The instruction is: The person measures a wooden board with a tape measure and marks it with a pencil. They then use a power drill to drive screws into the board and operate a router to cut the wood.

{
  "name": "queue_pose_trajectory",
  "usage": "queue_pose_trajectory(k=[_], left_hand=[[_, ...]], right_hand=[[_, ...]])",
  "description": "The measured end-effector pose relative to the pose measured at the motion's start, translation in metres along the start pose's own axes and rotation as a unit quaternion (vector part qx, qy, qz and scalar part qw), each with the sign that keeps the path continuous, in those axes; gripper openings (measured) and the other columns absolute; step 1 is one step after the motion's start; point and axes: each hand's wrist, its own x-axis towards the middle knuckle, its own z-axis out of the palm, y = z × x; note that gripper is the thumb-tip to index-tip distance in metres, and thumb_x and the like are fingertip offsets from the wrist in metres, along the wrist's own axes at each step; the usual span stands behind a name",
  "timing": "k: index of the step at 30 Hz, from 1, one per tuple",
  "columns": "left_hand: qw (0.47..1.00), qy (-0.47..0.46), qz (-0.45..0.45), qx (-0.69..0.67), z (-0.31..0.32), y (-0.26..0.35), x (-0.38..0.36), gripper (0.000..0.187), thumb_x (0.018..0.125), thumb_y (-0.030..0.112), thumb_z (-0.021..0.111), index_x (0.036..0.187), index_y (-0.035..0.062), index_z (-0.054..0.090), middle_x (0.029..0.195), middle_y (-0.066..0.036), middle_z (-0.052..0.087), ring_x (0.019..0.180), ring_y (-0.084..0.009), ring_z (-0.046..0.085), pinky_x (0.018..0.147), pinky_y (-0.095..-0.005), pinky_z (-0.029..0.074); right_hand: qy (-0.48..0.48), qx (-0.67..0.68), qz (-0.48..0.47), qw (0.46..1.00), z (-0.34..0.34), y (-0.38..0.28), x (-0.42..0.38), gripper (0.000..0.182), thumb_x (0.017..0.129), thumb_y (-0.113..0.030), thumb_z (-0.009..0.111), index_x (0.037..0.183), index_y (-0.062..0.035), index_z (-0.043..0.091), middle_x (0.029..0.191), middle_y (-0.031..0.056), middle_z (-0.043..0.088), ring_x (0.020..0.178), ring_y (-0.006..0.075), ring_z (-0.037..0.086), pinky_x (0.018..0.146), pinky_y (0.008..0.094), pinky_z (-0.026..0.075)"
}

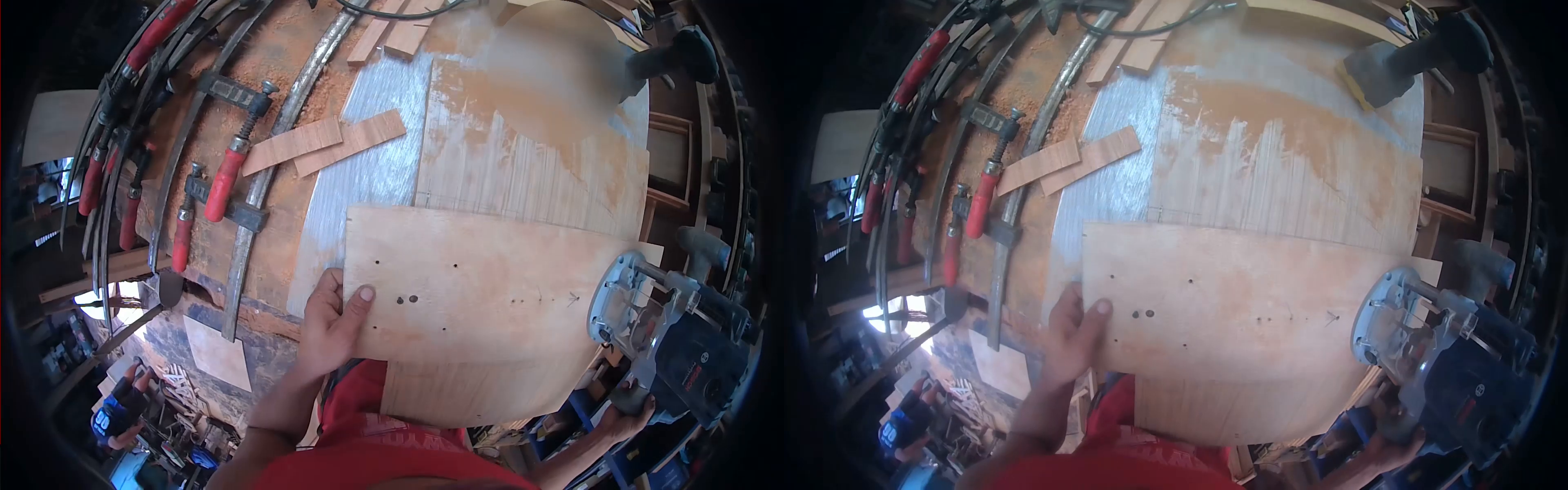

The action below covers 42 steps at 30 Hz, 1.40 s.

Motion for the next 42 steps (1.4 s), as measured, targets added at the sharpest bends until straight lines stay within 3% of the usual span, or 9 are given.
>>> queue_pose_trajectory(k=[5, 11, 15, 18, 23, 27, 30, 36, 42], left_hand=[[0.990, -0.011, 0.063, 0.129, -0.001, 0.016, 0.026, 0.036, 0.096, 0.016, 0.070, 0.118, -0.0050, 0.052, 0.111, -0.013, 0.066, 0.103, -0.0157, 0.061, 0.093, -0.0325, 0.049], [0.980, -0.068, 0.127, 0.139, 0.010, 0.042, 0.083, 0.041, 0.090, 0.013, 0.075, 0.117, -0.0100, 0.056, 0.105, -0.019, 0.069, 0.097, -0.0190, 0.066, 0.088, -0.0348, 0.052], [0.975, -0.090, 0.130, 0.159, 0.017, 0.062, 0.103, 0.044, 0.088, 0.015, 0.075, 0.121, -0.0105, 0.059, 0.106, -0.019, 0.071, 0.097, -0.0221, 0.069, 0.086, -0.0347, 0.054], [0.959, -0.107, 0.175, 0.196, 0.019, 0.054, 0.133, 0.048, 0.086, 0.018, 0.075, 0.123, -0.0091, 0.060, 0.109, -0.019, 0.072, 0.098, -0.0246, 0.071, 0.087, -0.0354, 0.054], [0.919, -0.106, 0.192, 0.328, 0.018, 0.074, 0.127, 0.052, 0.084, 0.022, 0.077, 0.126, -0.0065, 0.062, 0.113, -0.021, 0.072, 0.099, -0.0273, 0.072, 0.088, -0.0371, 0.054], [0.927, -0.122, 0.185, 0.304, 0.017, 0.075, 0.119, 0.051, 0.087, 0.019, 0.074, 0.130, -0.0052, 0.060, 0.116, -0.019, 0.071, 0.101, -0.0240, 0.070, 0.091, -0.0352, 0.054], [0.940, -0.150, 0.193, 0.239, 0.016, 0.070, 0.120, 0.053, 0.090, 0.017, 0.072, 0.136, -0.0066, 0.056, 0.122, -0.016, 0.069, 0.106, -0.0214, 0.067, 0.094, -0.0338, 0.052], [0.962, -0.145, 0.161, 0.167, 0.024, 0.061, 0.115, 0.056, 0.090, 0.011, 0.073, 0.138, -0.0089, 0.051, 0.120, -0.017, 0.069, 0.103, -0.0203, 0.069, 0.092, -0.0317, 0.055], [0.971, -0.114, 0.113, 0.176, 0.026, 0.061, 0.120, 0.059, 0.092, 0.010, 0.071, 0.142, -0.0068, 0.045, 0.120, -0.016, 0.068, 0.102, -0.0190, 0.070, 0.090, -0.0321, 0.057]], right_hand=[[-0.032, 0.001, 0.013, 0.999, 0.047, -0.001, -0.033, 0.032, 0.093, -0.022, 0.064, 0.116, -0.0001, 0.060, 0.117, 0.0132, 0.065, 0.098, 0.0278, 0.065, 0.075, 0.0413, 0.058], [0.031, 0.033, -0.059, 0.997, 0.075, 0.010, -0.040, 0.022, 0.093, -0.014, 0.063, 0.113, -0.0055, 0.060, 0.114, 0.0100, 0.064, 0.102, 0.0259, 0.062, 0.073, 0.0444, 0.054], [0.032, 0.012, -0.101, 0.994, 0.080, 0.014, -0.036, 0.023, 0.093, -0.013, 0.065, 0.114, -0.0047, 0.061, 0.114, 0.0101, 0.064, 0.102, 0.0275, 0.062, 0.074, 0.0449, 0.052], [0.011, 0.007, -0.112, 0.994, 0.079, 0.017, -0.031, 0.029, 0.093, -0.014, 0.061, 0.119, -0.0015, 0.059, 0.112, 0.0147, 0.064, 0.104, 0.0316, 0.065, 0.086, 0.0495, 0.055], [0.037, 0.006, -0.131, 0.991, 0.084, 0.017, -0.029, 0.019, 0.089, -0.009, 0.069, 0.106, -0.0016, 0.063, 0.105, 0.0134, 0.066, 0.096, 0.0282, 0.066, 0.078, 0.0458, 0.057], [0.025, -0.011, -0.180, 0.983, 0.099, 0.019, -0.041, 0.011, 0.088, -0.007, 0.069, 0.094, 0.0002, 0.063, 0.097, 0.0139, 0.067, 0.085, 0.0288, 0.068, 0.064, 0.0423, 0.058], [0.012, 0.008, -0.159, 0.987, 0.092, 0.023, -0.038, 0.021, 0.088, -0.004, 0.068, 0.108, -0.0050, 0.061, 0.104, 0.0115, 0.067, 0.092, 0.0263, 0.067, 0.066, 0.0451, 0.057], [-0.046, 0.022, -0.202, 0.978, 0.094, 0.027, -0.050, 0.035, 0.088, -0.002, 0.069, 0.121, 0.0004, 0.058, 0.110, 0.0122, 0.065, 0.092, 0.0235, 0.067, 0.068, 0.0405, 0.059], [-0.093, 0.078, -0.173, 0.977, 0.068, 0.040, -0.043, 0.036, 0.092, -0.010, 0.066, 0.126, -0.0016, 0.058, 0.114, 0.0129, 0.067, 0.104, 0.0255, 0.068, 0.087, 0.0422, 0.060]])
